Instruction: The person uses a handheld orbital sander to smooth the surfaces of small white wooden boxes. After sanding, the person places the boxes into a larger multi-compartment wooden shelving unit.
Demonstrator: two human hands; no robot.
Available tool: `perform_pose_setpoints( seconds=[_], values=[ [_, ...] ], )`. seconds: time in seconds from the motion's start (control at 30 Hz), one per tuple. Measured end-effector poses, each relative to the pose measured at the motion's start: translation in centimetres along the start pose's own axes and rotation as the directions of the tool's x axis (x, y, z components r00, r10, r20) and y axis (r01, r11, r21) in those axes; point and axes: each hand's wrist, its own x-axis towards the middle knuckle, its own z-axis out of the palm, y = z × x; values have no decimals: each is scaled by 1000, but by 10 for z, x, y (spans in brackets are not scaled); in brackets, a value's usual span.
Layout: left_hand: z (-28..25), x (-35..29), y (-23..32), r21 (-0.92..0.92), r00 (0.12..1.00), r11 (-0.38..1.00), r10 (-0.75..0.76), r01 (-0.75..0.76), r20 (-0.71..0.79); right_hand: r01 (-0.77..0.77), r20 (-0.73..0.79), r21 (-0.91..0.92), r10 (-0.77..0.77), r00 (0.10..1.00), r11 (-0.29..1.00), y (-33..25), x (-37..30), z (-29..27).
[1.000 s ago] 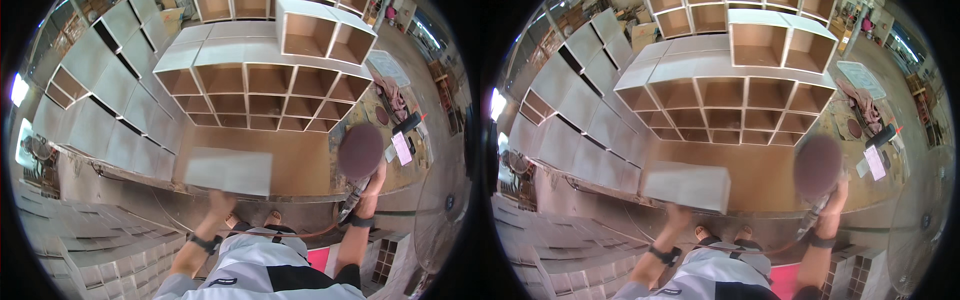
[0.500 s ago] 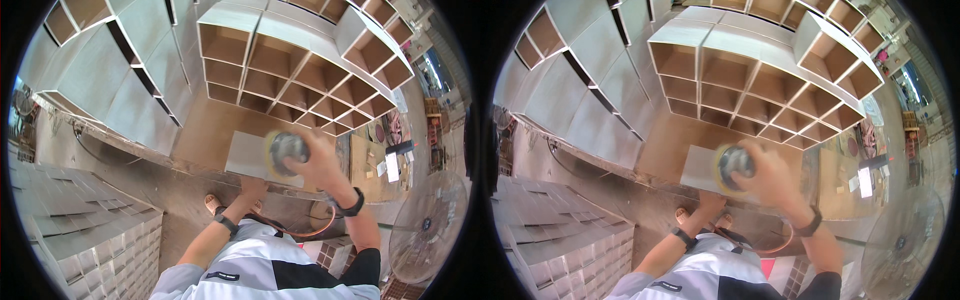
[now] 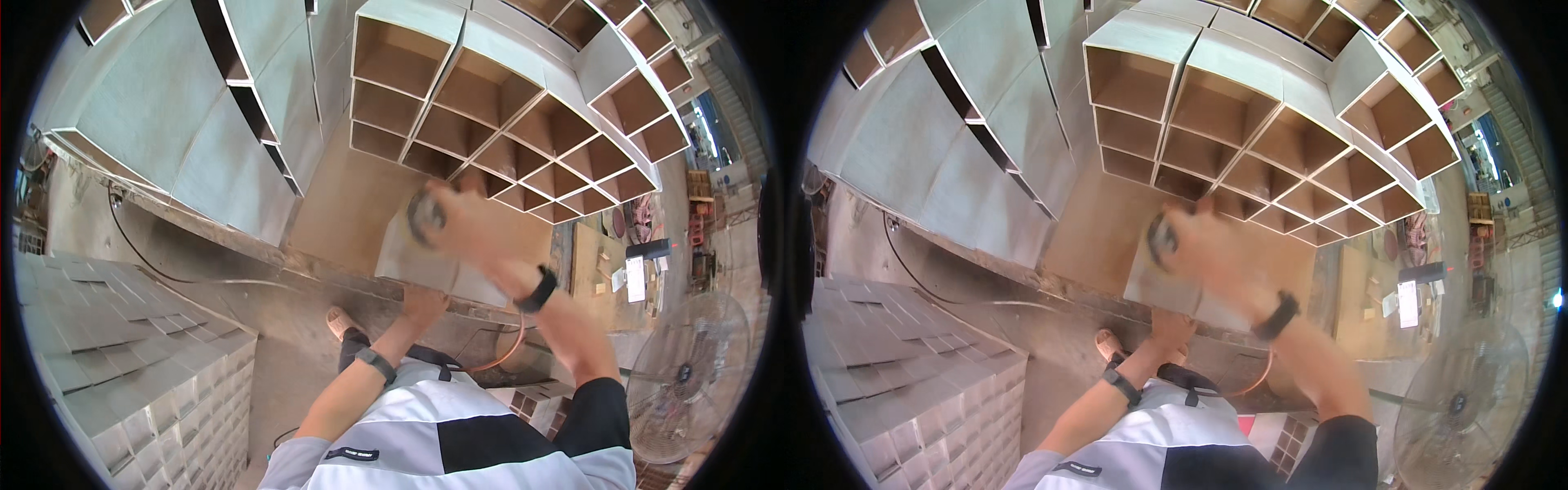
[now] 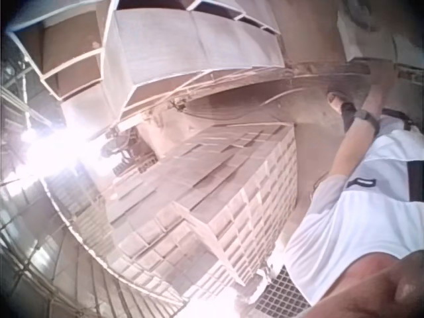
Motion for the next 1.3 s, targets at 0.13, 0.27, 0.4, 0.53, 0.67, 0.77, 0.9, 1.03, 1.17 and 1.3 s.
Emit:
perform_pose_setpoints(
  seconds=[0.13,0.27,0.4,0.53,0.67,0.77,0.9,1.03,1.17,1.3],
  values=[
    [-7,3,-2,58,999,998,26,-28,31,177,-130,2,-175,976,984,-14,-21,26],
    [-3,-8,1,11,987,996,88,-88,-135,38,42,86,-42,998,996,11,13,18],
    [-8,10,-2,-33,986,995,92,-98,-139,259,-134,12,-255,958,966,-19,-18,29],
    [-8,0,0,17,998,998,67,-68,11,-121,188,87,103,977,989,16,28,7],
    [-21,4,9,42,999,999,-13,14,-42,-19,-301,-54,2,954,998,59,-2,-19],
    [-12,0,4,65,998,996,-58,57,13,-89,-228,69,103,968,994,60,-63,-27],
    [7,3,-8,-140,990,982,-115,126,78,-127,-17,45,127,992,991,49,-111,-11],
    [10,-5,-12,8,991,995,-104,103,86,-46,-160,-44,39,986,998,81,-88,12],
    [-14,0,-3,115,994,993,-17,4,107,-136,-166,-38,128,978,990,92,-65,-6],
    [2,-2,-15,-348,992,937,-46,2,-117,2,-149,-80,-14,989,997,71,-101,8]
  ],
)
